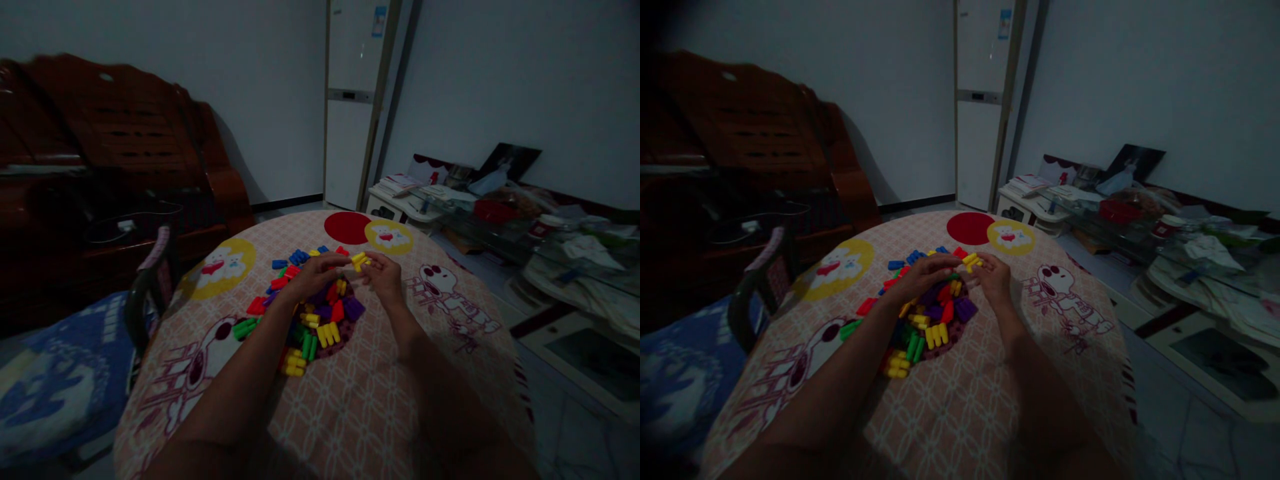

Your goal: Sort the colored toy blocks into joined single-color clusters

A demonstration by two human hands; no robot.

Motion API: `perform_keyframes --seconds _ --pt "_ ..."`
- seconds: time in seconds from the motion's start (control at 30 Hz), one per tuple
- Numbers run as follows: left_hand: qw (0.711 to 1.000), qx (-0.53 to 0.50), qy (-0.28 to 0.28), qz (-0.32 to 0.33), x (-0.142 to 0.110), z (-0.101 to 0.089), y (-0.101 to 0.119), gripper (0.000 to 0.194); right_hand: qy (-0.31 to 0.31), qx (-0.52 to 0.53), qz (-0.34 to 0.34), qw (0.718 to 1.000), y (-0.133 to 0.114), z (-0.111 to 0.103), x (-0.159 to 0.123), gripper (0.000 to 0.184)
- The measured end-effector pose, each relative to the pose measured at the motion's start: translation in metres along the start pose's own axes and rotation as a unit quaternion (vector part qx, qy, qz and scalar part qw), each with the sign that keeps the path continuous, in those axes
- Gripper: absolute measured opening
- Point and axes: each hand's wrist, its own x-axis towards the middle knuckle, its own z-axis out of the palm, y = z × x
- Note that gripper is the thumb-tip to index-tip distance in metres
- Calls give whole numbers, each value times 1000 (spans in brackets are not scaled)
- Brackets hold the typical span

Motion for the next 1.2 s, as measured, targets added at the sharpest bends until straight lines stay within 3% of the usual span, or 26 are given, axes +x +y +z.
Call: perform_keyframes --seconds 0.13,0.27,0.67,0.77,0.9,0.97,1.03,1.13,1.2 --pt "995 88 37 -34 -2 -3 -5 32 125 -159 -62 977 6 -34 14 41" --pt "986 153 38 -55 -3 1 -13 31 117 -328 -113 931 24 -54 18 35" --pt "969 238 4 -69 -3 8 -4 28 -15 -461 -129 878 39 -45 26 41" --pt "961 261 11 -89 -3 2 0 28 11 -463 -129 877 35 -46 23 42" --pt "956 277 2 -100 -3 -9 6 25 58 -435 -188 879 19 -37 14 37" --pt "955 276 -38 -105 -3 -11 9 20 20 -428 -213 878 10 -24 6 31" --pt "951 275 -89 -112 -3 -9 12 17 -66 -436 -214 871 5 -9 -3 25" --pt "944 278 -129 -122 -3 -4 15 17 -197 -473 -202 835 8 9 -16 15" --pt "944 273 -133 -129 -4 -2 15 18 -240 -491 -205 812 14 14 -21 18"
